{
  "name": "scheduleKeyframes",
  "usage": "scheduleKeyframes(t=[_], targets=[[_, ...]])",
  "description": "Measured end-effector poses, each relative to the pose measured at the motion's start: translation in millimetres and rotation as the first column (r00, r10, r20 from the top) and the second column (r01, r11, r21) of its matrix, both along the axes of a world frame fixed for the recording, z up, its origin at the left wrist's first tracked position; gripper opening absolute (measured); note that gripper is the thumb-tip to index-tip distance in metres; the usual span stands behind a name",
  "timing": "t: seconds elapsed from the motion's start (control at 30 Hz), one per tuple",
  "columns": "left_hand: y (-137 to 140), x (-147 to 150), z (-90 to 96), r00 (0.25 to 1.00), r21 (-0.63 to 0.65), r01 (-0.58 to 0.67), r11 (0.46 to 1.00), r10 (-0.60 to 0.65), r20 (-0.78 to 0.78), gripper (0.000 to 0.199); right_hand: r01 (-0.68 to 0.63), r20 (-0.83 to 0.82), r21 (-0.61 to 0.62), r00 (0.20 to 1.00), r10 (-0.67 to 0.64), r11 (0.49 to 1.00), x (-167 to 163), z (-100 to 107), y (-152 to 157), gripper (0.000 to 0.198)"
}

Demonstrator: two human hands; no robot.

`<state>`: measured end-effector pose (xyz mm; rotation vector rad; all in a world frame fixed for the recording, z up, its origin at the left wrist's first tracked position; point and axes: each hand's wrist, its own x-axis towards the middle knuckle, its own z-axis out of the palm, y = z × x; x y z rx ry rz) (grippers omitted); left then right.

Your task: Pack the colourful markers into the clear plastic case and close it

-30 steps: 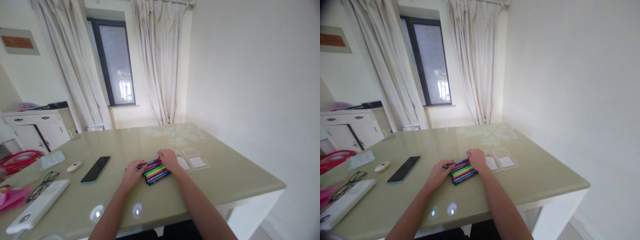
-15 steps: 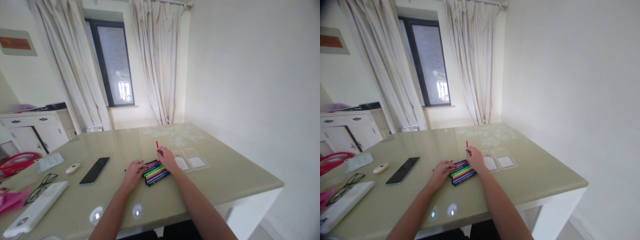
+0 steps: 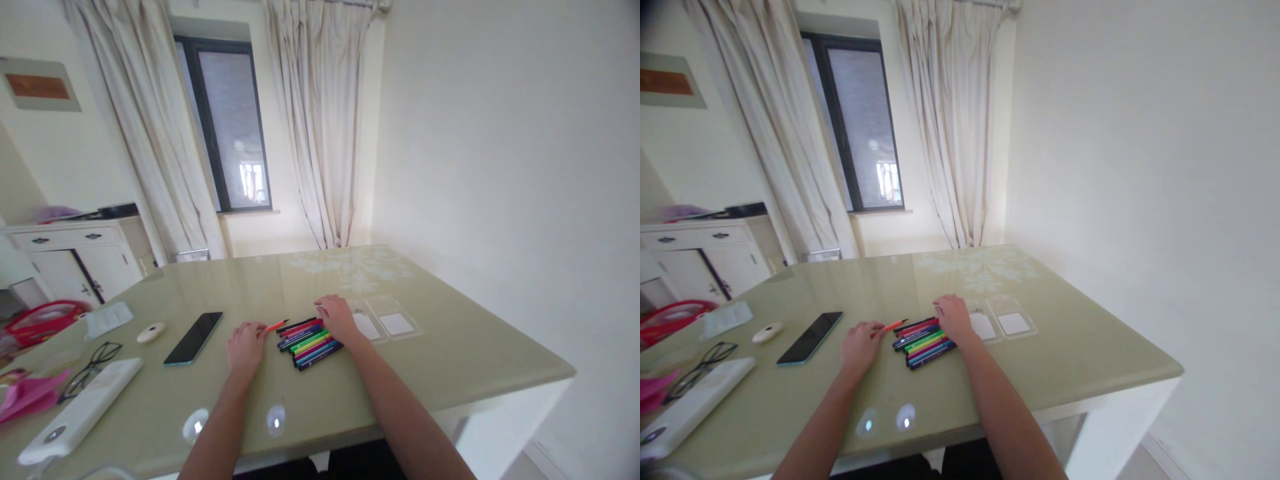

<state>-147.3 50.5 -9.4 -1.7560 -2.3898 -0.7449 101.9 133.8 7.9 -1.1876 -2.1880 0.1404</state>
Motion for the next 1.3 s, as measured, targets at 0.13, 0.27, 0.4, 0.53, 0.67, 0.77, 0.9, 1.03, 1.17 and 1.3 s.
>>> scheduleKeyframes(t=[0.13,0.27,0.4,0.53,0.67,0.77,0.9,1.03,1.17,1.3], targets=[[2,2,3.7,0.995,0.069,0.052,0.996,-0.057,0.085,0.028,0.243,0.12,-0.005,0.963,-0.241,0.97,11,-3,5,0.018],[5,7,8.4,0.902,0.23,0.222,0.948,-0.289,0.321,0.03,0.249,0.153,-0.052,0.959,-0.239,0.967,13,-4,5,0.011],[5,13,10.0,0.824,0.294,0.318,0.901,-0.417,0.384,0.031,0.159,0.007,-0.105,0.987,-0.159,0.982,6,1,4,0.01],[4,17,11.0,0.799,0.3,0.339,0.892,-0.441,0.408,0.032,-0.076,-0.211,-0.077,0.976,0.058,0.994,-2,4,2,0.009],[4,18,11.9,0.798,0.31,0.332,0.891,-0.44,0.412,0.031,-0.164,-0.28,-0.027,0.948,0.15,0.986,-6,3,1,0.006],[4,19,12.1,0.794,0.309,0.334,0.89,-0.442,0.416,0.031,-0.189,-0.304,-0.009,0.936,0.177,0.982,-6,3,0,0.007],[3,20,13.0,0.788,0.298,0.338,0.892,-0.442,0.428,0.032,-0.211,-0.333,0.002,0.922,0.2,0.977,-6,5,-3,0.009],[2,23,15.4,0.778,0.302,0.354,0.885,-0.458,0.43,0.031,-0.261,-0.424,-0.032,0.878,0.224,0.965,-8,8,-6,0.013],[2,24,16.1,0.745,0.318,0.366,0.875,-0.48,0.463,0.031,-0.314,-0.537,-0.161,0.823,0.184,0.936,-8,11,-7,0.018],[3,25,13.9,0.735,0.321,0.347,0.881,-0.468,0.49,0.031,-0.333,-0.579,-0.222,0.801,0.151,0.917,-8,14,-7,0.018]])
